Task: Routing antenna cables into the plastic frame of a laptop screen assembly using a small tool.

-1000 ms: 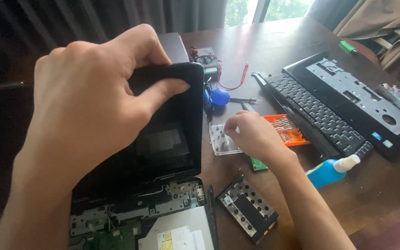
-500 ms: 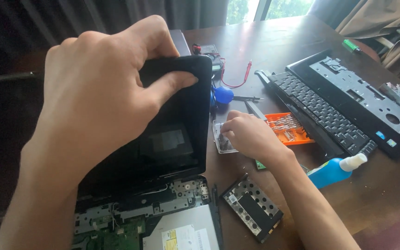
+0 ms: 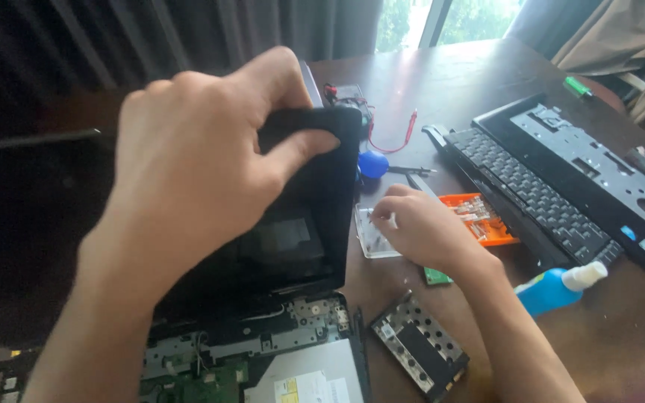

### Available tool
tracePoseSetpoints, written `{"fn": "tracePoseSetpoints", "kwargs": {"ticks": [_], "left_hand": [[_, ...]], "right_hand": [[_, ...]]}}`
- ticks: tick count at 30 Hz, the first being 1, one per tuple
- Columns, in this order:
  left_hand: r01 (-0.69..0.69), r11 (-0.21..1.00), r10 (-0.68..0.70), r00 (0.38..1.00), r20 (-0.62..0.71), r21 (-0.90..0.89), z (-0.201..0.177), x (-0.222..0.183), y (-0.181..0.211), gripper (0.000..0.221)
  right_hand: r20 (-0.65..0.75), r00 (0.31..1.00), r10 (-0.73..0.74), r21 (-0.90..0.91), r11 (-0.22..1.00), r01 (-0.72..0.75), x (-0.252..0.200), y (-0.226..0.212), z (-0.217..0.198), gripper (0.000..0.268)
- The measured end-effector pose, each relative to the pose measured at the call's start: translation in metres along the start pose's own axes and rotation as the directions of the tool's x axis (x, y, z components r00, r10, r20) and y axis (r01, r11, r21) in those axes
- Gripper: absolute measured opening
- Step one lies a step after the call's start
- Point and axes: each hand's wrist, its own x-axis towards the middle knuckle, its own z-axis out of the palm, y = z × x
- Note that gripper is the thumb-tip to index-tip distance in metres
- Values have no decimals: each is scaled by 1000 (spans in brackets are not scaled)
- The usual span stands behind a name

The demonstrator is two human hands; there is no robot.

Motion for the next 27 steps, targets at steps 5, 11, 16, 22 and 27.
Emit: {"fn": "tracePoseSetpoints", "kwargs": {"ticks": [5, 11, 16, 22, 27], "left_hand": [[6, 1000, -5, 1000, 30, -17, 3, 6, -3, 33], [-4, 999, 6, 999, 36, -47, 10, 13, -9, 33], [-46, 996, 43, 998, -47, -71, 22, 15, -17, 33], [-117, 981, 100, 988, -115, -156, 28, 17, -23, 28], [-136, 974, 115, 986, -123, -182, 32, 20, -28, 29]], "right_hand": [[-408, 872, -270, 79, 941, 328, -27, -22, -43, 12], [-703, 541, -462, -166, 846, 507, -56, -77, -81, 6], [-763, 342, -548, -364, 802, 474, -39, -89, -74, 8], [-773, 285, -567, -419, 793, 442, -13, -86, -59, 6], [-743, 250, -620, -541, 778, 320, -1, -86, -55, 6]]}}
